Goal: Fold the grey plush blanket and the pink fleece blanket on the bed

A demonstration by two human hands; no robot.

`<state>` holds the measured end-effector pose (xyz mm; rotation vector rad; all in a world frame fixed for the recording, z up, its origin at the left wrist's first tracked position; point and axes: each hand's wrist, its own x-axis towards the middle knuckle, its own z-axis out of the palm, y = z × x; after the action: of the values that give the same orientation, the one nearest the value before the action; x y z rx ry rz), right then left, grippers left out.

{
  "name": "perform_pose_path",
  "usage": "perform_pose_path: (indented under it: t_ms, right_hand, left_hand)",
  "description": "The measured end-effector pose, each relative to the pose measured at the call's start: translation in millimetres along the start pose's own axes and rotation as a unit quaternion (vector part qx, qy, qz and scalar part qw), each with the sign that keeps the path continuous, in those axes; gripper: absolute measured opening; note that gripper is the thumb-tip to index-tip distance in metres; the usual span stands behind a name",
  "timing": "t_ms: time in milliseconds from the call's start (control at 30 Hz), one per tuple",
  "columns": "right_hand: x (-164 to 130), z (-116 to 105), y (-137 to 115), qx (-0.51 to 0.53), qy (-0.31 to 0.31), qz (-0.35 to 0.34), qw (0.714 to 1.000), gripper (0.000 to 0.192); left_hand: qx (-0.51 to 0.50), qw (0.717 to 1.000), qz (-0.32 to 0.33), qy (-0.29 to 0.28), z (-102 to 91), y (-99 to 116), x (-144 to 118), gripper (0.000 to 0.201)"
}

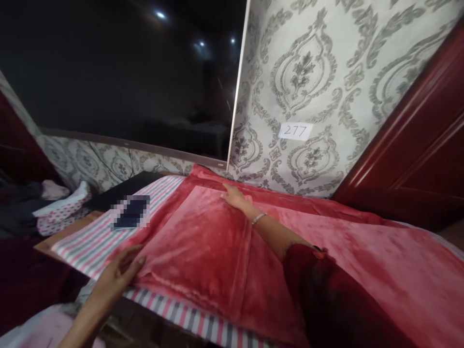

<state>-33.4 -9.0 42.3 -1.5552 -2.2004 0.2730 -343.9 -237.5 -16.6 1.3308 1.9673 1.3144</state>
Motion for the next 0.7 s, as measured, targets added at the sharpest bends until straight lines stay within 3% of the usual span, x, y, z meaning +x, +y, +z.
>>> perform_pose_path:
  t_ms: [100,167,233,300,433,500,567,700]
  right_hand:
    - [-35,-8,24,0.0,-0.01,0.004,1.0,0.056]
    - [-67,-13,35,0.006,-0.001,-0.003,1.0,0.058]
    - [-108,-15,40,0.019,-0.001,-0.023,1.0,0.057]
    - [-155,-19,36,0.056,-0.029,-0.088,0.994,0.055]
    - [-233,-29,9,0.101,-0.169,-0.229,0.953,0.061]
    - [-255,-30,-4,0.088,-0.214,-0.258,0.938,0.062]
    - [-264,-25,-10,0.078,-0.217,-0.273,0.934,0.058]
    - [-264,-9,-7,0.097,-0.139,-0.297,0.94,0.04]
  left_hand:
    - [0.107,0.992,0.062,0.024,-1.5,12,-10,0.059]
    - [0.148,0.977,0.148,0.04,1.1,24,-19,0.051]
    - [0.165,0.961,0.222,0.01,6.7,33,-30,0.046]
    - [0.184,0.947,0.259,-0.044,13.0,36,-40,0.046]
    - [0.229,0.928,0.269,-0.117,19.5,28,-53,0.054]
    - [0.254,0.921,0.266,-0.124,19.9,24,-57,0.057]
    - [0.272,0.916,0.27,-0.12,19.9,23,-60,0.057]
    - [0.281,0.903,0.296,-0.131,22.8,28,-65,0.056]
